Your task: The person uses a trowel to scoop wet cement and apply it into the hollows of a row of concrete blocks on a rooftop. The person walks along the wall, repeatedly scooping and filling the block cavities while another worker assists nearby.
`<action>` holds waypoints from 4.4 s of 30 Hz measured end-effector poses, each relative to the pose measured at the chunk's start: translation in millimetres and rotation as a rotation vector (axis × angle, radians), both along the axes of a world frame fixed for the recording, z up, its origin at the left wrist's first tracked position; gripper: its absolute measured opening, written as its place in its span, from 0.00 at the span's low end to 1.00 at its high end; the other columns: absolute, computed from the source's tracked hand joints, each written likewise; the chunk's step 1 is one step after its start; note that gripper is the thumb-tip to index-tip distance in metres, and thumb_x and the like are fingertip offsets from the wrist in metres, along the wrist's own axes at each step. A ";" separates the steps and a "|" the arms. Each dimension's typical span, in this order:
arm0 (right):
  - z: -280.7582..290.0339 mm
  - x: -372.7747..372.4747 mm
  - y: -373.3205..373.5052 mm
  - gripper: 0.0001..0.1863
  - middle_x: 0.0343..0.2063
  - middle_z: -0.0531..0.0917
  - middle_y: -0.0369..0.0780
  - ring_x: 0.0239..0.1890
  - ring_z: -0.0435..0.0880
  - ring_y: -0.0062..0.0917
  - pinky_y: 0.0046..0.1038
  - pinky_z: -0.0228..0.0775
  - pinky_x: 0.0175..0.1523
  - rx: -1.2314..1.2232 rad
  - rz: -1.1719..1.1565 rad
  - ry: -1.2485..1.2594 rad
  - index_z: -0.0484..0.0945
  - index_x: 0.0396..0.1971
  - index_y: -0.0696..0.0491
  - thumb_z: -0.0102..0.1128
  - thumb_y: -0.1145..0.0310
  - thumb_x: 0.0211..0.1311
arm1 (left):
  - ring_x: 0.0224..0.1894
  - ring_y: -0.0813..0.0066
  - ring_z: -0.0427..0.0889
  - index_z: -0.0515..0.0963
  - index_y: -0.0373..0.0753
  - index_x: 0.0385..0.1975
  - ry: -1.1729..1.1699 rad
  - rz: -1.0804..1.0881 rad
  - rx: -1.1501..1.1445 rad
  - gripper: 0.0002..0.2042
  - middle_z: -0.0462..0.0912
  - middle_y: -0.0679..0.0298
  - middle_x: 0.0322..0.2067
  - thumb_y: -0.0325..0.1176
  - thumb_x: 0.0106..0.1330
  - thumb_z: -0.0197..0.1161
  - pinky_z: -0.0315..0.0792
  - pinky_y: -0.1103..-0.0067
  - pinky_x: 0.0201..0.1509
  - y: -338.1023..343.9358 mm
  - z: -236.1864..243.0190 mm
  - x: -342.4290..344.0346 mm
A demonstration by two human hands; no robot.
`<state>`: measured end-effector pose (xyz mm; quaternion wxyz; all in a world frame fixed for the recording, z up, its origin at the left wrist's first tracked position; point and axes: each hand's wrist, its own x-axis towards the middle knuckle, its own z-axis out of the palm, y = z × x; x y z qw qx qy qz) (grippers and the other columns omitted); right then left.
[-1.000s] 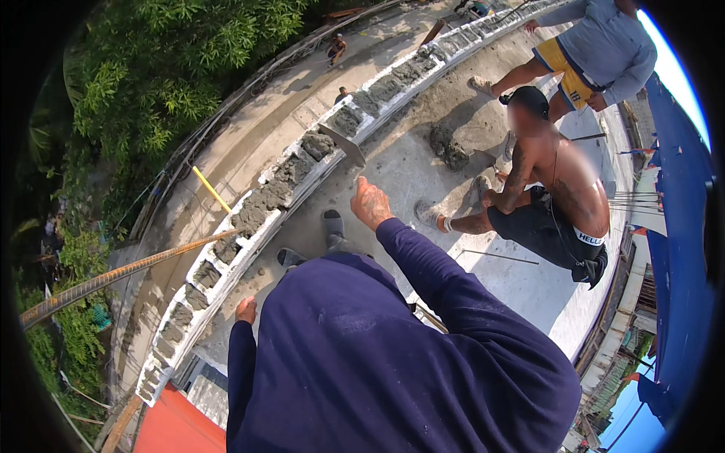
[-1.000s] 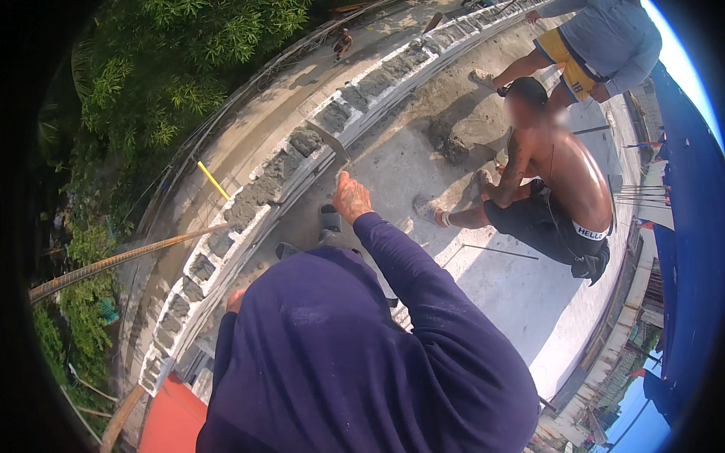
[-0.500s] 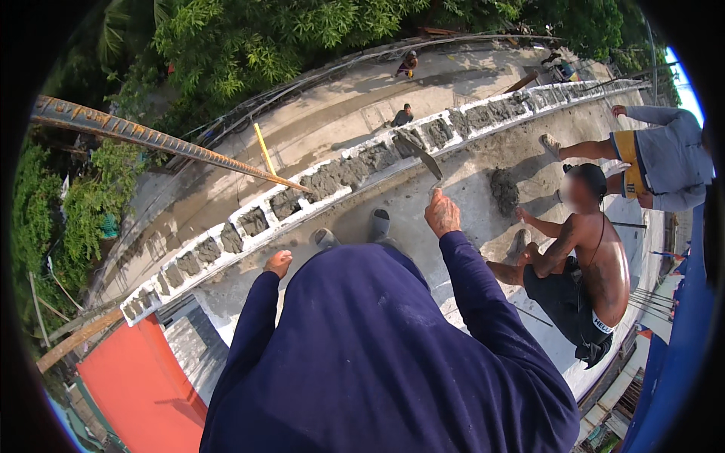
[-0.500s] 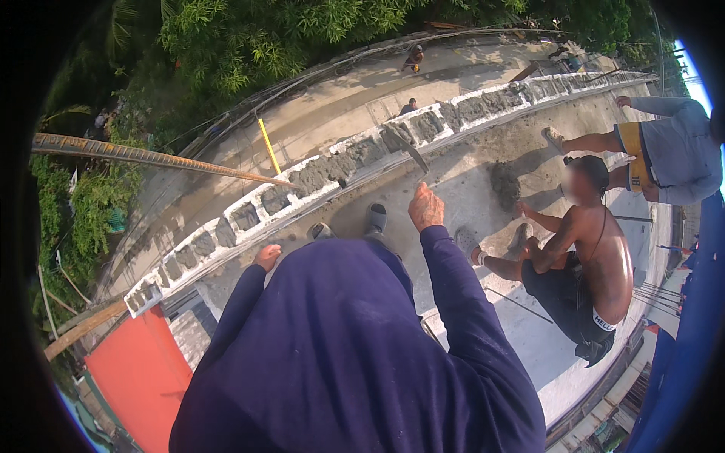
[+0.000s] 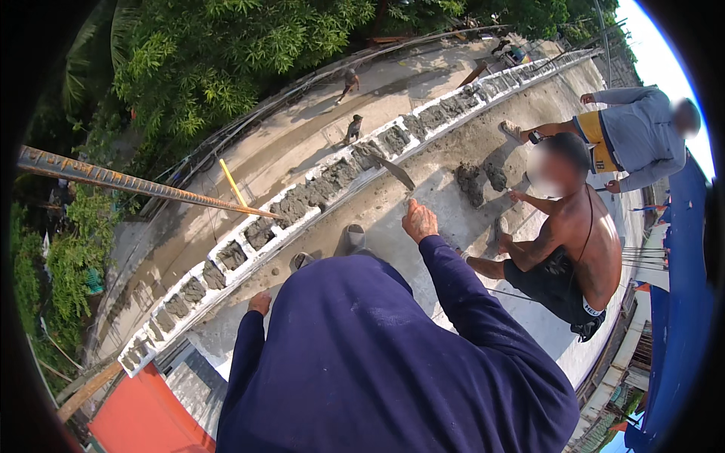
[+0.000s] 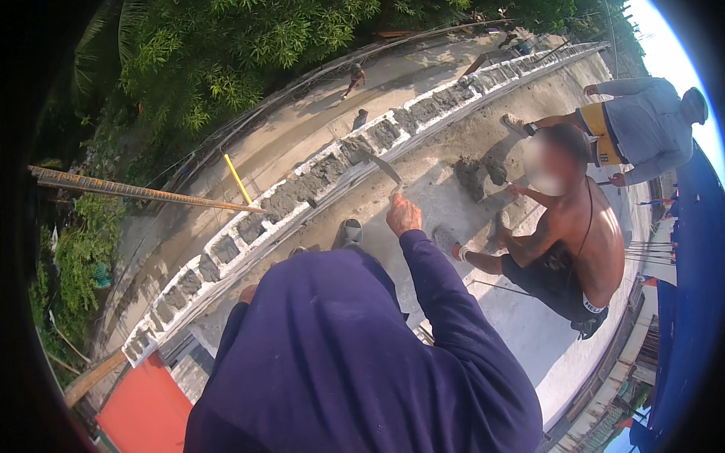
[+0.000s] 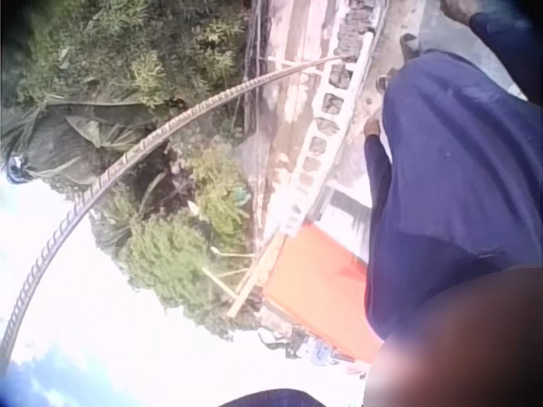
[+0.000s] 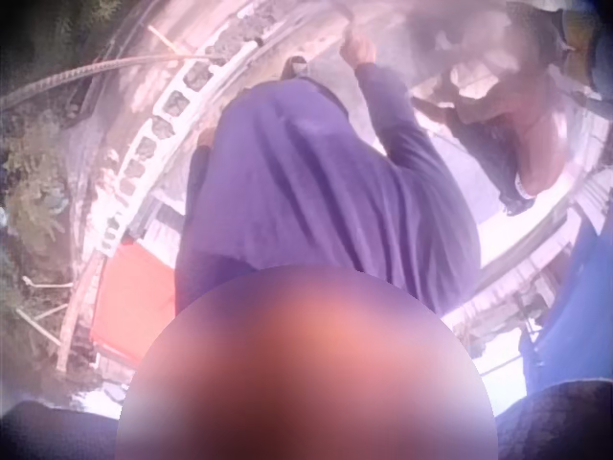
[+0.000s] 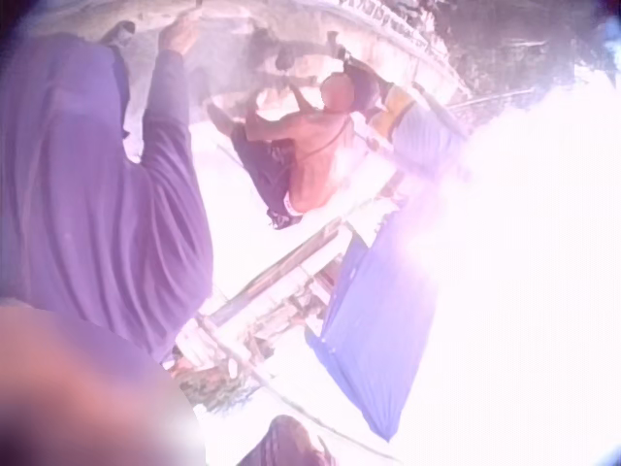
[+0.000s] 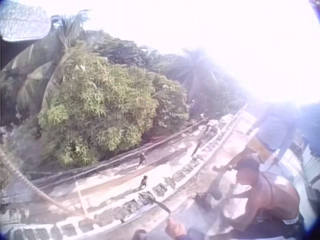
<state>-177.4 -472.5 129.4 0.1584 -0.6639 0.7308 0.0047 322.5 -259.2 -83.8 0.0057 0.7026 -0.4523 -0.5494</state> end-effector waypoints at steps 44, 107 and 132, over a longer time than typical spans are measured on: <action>-26.9 -56.3 63.3 0.25 0.32 0.79 0.54 0.39 0.78 0.45 0.39 0.70 0.46 0.246 -0.053 -0.189 0.69 0.47 0.55 0.55 0.62 0.45 | 0.33 0.60 0.77 0.74 0.37 0.26 -0.088 -0.060 0.101 0.13 0.77 0.56 0.27 0.42 0.58 0.51 0.70 0.68 0.39 -22.9 23.6 -69.2; -38.6 -33.1 -38.0 0.24 0.28 0.78 0.56 0.34 0.78 0.49 0.42 0.69 0.41 0.007 -0.031 -0.361 0.67 0.41 0.63 0.58 0.64 0.46 | 0.48 0.55 0.72 0.76 0.40 0.41 -0.082 0.242 -0.069 0.17 0.76 0.52 0.42 0.42 0.58 0.47 0.65 0.72 0.53 -13.4 77.0 -184.5; -1.6 31.9 -8.3 0.23 0.33 0.78 0.55 0.39 0.77 0.48 0.41 0.69 0.45 0.140 0.110 -0.330 0.68 0.42 0.61 0.57 0.65 0.46 | 0.45 0.65 0.76 0.73 0.36 0.44 -0.046 0.044 -0.137 0.17 0.78 0.57 0.42 0.40 0.59 0.52 0.68 0.77 0.50 5.0 42.2 -122.8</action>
